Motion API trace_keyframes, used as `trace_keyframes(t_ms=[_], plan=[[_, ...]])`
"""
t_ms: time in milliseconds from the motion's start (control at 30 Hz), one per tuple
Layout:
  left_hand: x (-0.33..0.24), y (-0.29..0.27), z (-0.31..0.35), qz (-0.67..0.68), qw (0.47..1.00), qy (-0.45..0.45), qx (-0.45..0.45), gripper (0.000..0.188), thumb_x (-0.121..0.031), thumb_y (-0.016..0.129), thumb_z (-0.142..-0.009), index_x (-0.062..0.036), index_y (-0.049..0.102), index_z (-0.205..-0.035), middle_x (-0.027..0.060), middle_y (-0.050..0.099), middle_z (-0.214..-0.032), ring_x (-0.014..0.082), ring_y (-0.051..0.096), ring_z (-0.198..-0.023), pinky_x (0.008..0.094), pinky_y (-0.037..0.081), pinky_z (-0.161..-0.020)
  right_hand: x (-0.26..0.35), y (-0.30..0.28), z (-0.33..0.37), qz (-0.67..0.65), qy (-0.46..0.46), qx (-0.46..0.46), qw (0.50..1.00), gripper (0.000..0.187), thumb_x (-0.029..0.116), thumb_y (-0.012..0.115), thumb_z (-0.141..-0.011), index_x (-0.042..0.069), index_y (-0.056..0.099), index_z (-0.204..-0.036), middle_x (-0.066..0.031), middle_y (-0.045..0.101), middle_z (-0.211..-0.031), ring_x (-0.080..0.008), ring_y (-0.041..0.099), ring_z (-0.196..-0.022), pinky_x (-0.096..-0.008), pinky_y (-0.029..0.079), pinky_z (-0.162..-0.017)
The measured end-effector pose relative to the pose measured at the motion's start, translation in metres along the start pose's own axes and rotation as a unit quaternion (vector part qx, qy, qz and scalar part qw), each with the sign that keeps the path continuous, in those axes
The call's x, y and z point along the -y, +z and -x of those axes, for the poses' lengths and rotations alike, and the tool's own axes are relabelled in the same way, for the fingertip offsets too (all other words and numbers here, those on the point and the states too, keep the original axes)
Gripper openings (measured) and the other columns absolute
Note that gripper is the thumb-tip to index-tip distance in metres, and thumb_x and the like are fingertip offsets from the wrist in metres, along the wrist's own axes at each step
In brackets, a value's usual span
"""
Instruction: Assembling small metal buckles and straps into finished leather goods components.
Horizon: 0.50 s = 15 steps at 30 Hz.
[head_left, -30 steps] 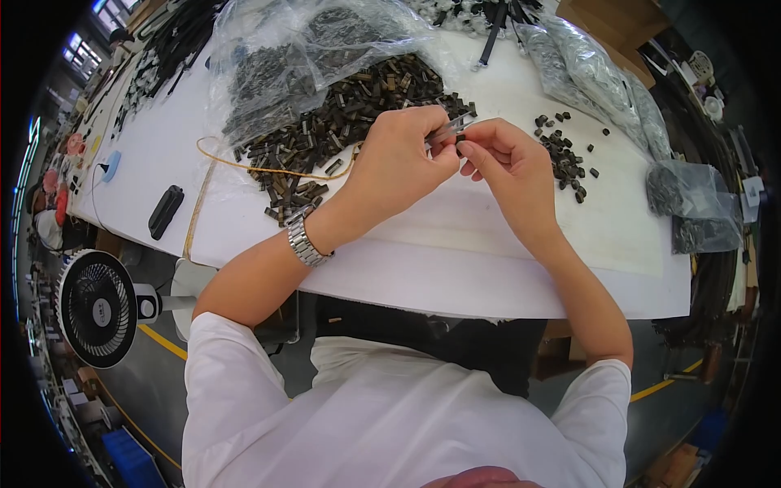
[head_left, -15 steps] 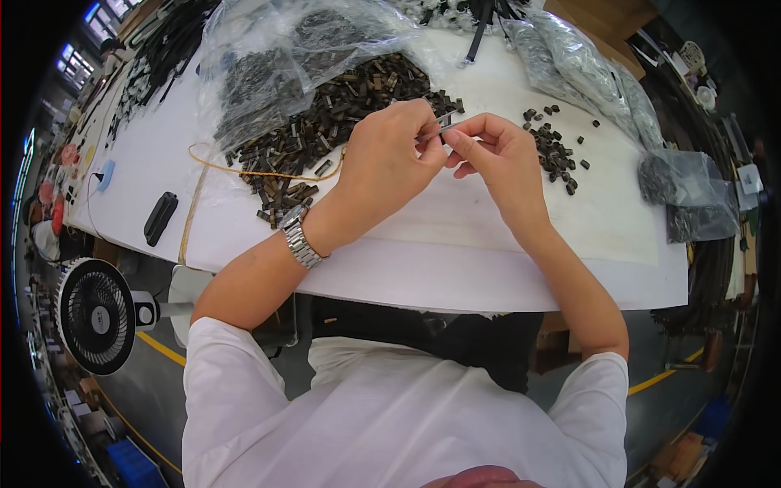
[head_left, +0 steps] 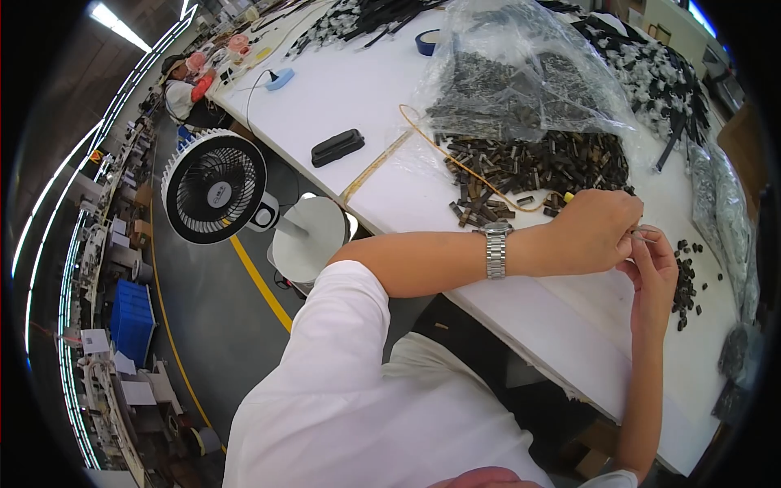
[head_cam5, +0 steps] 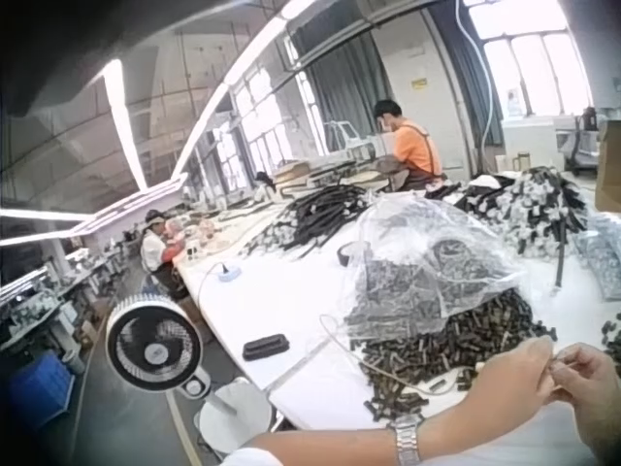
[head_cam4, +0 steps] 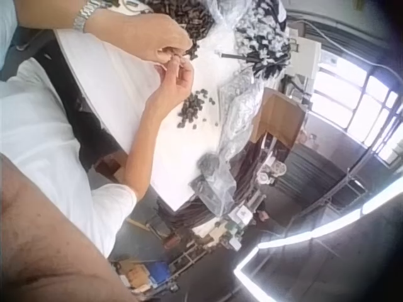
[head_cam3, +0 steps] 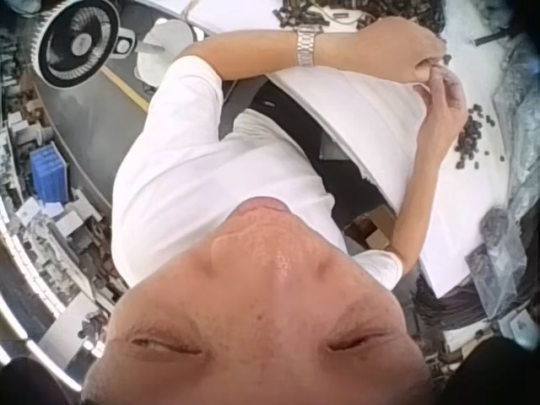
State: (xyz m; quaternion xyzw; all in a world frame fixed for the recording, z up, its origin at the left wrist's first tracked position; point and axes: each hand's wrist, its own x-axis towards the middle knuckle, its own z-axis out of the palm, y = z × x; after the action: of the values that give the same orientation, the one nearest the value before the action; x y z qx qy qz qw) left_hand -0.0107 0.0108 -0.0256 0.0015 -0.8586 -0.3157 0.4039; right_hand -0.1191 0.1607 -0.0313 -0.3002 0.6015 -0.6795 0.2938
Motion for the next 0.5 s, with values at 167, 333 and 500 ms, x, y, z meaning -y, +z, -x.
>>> trace_keyframes(t_ms=[167,333,500], plan=[[-0.003,-0.013,-0.008,0.154,0.983,-0.072,0.069,0.015,-0.01,0.067,-0.079,0.0039,0.062,-0.08,0.0165,0.064,-0.072,0.0311,0.064,-0.066,0.0405,0.049,-0.062,-0.009,-0.028,-0.006,-0.088,0.027,0.033,0.995,0.015,0.019,0.068,-0.104,0.01,0.067,-0.115,0.0017,0.069,-0.112,-0.0055,0.065,-0.098,-0.0232,0.053,-0.082],[-0.001,-0.007,-0.014,0.141,0.985,-0.056,0.079,0.021,-0.013,0.069,-0.075,0.0057,0.062,-0.071,0.0206,0.062,-0.066,0.034,0.063,-0.06,0.041,0.049,-0.06,-0.014,-0.05,-0.005,-0.099,0.057,0.032,0.993,0.014,0.018,0.067,-0.105,0.013,0.065,-0.118,0.0055,0.068,-0.111,-0.0009,0.06,-0.099,-0.0208,0.049,-0.082],[-0.004,-0.009,-0.013,0.137,0.986,-0.08,0.05,0.018,-0.011,0.069,-0.072,0.0056,0.062,-0.068,0.0212,0.062,-0.064,0.0364,0.062,-0.059,0.0422,0.05,-0.06,-0.014,-0.045,-0.006,-0.079,0.061,0.062,0.993,0.016,0.018,0.067,-0.106,0.012,0.064,-0.12,0.0059,0.067,-0.109,-0.0003,0.06,-0.1,-0.0204,0.049,-0.082]])
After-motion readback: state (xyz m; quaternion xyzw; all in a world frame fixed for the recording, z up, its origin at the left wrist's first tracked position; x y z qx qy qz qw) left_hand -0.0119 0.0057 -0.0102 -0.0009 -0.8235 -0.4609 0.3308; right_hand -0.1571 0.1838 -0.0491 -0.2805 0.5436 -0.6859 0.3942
